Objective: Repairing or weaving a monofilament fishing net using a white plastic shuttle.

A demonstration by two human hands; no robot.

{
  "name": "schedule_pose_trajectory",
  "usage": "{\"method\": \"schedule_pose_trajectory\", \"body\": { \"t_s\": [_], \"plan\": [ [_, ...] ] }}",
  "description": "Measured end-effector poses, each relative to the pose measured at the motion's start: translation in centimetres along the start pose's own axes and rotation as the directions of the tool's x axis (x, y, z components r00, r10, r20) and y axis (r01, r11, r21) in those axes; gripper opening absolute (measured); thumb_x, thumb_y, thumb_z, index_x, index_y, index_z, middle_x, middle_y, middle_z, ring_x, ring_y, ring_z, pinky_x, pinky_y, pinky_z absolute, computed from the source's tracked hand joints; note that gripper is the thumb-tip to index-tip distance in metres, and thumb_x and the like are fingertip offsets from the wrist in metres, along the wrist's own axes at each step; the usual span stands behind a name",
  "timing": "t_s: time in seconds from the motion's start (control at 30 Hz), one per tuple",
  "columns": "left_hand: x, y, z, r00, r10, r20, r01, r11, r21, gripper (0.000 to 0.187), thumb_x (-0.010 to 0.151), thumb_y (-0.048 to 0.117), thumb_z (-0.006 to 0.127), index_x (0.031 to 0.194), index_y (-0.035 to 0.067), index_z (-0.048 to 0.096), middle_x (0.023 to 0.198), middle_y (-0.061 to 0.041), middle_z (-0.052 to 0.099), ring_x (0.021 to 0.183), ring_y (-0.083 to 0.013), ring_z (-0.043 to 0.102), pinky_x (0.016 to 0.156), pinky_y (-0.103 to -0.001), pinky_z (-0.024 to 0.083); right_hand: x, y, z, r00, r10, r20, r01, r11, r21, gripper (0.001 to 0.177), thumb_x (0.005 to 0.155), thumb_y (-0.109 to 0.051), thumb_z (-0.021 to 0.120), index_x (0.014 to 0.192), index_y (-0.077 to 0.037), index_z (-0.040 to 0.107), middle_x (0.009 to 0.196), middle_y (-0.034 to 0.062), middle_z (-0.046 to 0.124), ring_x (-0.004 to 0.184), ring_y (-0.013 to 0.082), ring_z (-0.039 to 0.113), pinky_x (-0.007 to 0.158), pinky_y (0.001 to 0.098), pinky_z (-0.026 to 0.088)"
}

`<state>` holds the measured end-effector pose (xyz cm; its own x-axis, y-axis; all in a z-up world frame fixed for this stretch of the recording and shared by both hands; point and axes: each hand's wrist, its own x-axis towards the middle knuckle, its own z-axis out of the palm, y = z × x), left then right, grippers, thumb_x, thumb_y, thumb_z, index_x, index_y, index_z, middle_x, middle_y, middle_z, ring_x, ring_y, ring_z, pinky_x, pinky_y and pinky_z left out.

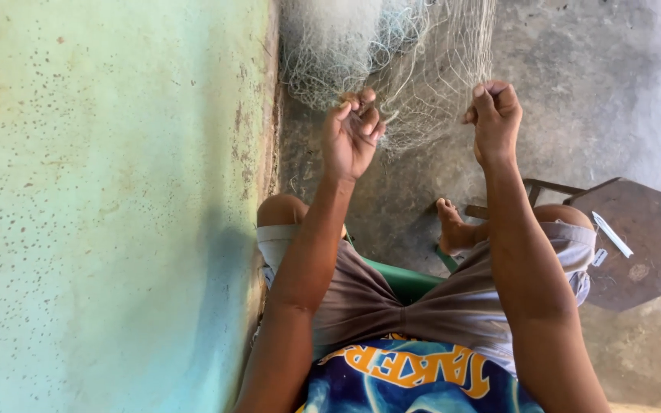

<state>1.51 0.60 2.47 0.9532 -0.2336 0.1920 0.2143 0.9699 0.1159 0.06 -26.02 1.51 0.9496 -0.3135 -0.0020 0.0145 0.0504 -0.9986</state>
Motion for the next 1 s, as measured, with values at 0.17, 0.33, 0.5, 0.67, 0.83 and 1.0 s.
{"method": "schedule_pose_trajectory", "body": {
  "t_s": [0.17,0.33,0.5,0.67,0.83,1.0],
  "plan": [
    [-2.7,-1.0,-2.4,0.993,-0.013,-0.120,0.035,0.983,0.181,0.010,0.107,0.009,0.062,0.102,0.006,0.071,0.133,-0.014,0.071,0.070,-0.0124,0.060,0.069,-0.033,0.053,0.2,-1.8,2.9,0.984,-0.161,-0.072,0.155,0.984,-0.089,0.011,0.107,-0.002,0.064,0.106,-0.012,0.063,0.084,0.0009,0.063,0.072,0.0109,0.059,0.071,0.0268,0.054],
    [-4.9,-1.0,-4.8,0.987,-0.046,-0.156,0.080,0.971,0.224,0.013,0.109,0.009,0.059,0.100,0.006,0.069,0.147,-0.028,0.059,0.094,-0.0276,0.076,0.083,-0.041,0.062,-2.0,-4.8,5.1,0.827,-0.562,0.015,0.493,0.712,-0.500,0.026,0.107,-0.022,0.069,0.125,-0.008,0.057,0.135,0.0149,0.060,0.125,0.0325,0.058,0.098,0.0534,0.054],
    [-4.6,-1.3,-3.2,0.990,0.115,-0.087,-0.066,0.899,0.432,0.021,0.105,-0.002,0.059,0.086,0.007,0.055,0.133,-0.030,0.067,0.087,-0.0313,0.078,0.080,-0.043,0.063,-3.3,-4.5,8.3,0.664,-0.600,0.447,0.745,0.582,-0.327,0.020,0.094,-0.006,0.088,0.112,-0.003,0.080,0.106,0.0164,0.066,0.100,0.0365,0.065,0.091,0.0489,0.056],
    [-5.1,-1.1,-0.7,0.993,0.110,-0.033,-0.060,0.741,0.669,0.029,0.105,0.009,0.065,0.083,0.008,0.045,0.115,-0.024,0.066,0.083,-0.0218,0.068,0.080,-0.039,0.052,-3.8,-7.7,10.6,0.635,-0.501,0.588,0.770,0.470,-0.431,0.023,0.086,-0.008,0.088,0.107,-0.010,0.080,0.103,0.0109,0.059,0.094,0.0333,0.062,0.086,0.0461,0.053],
    [-5.4,-1.0,0.2,0.989,0.132,-0.061,-0.043,0.665,0.746,0.031,0.104,0.018,0.070,0.084,0.013,0.047,0.108,-0.012,0.068,0.099,-0.0168,0.070,0.089,-0.038,0.053,-3.7,-7.9,9.9,0.607,-0.397,0.688,0.794,0.298,-0.529,0.017,0.088,-0.021,0.089,0.101,-0.013,0.080,0.101,0.0093,0.059,0.090,0.0318,0.060,0.082,0.0428,0.049],
    [-6.2,-2.1,-2.8,0.985,0.156,-0.069,-0.050,0.654,0.755,0.031,0.103,0.015,0.072,0.079,0.003,0.056,0.101,-0.025,0.070,0.092,-0.0351,0.078,0.085,-0.047,0.060,-3.5,-4.8,9.1,0.646,-0.430,0.631,0.755,0.482,-0.445,0.011,0.092,-0.007,0.082,0.101,-0.014,0.082,0.098,0.0085,0.063,0.087,0.0314,0.063,0.079,0.0402,0.054]
  ]
}}
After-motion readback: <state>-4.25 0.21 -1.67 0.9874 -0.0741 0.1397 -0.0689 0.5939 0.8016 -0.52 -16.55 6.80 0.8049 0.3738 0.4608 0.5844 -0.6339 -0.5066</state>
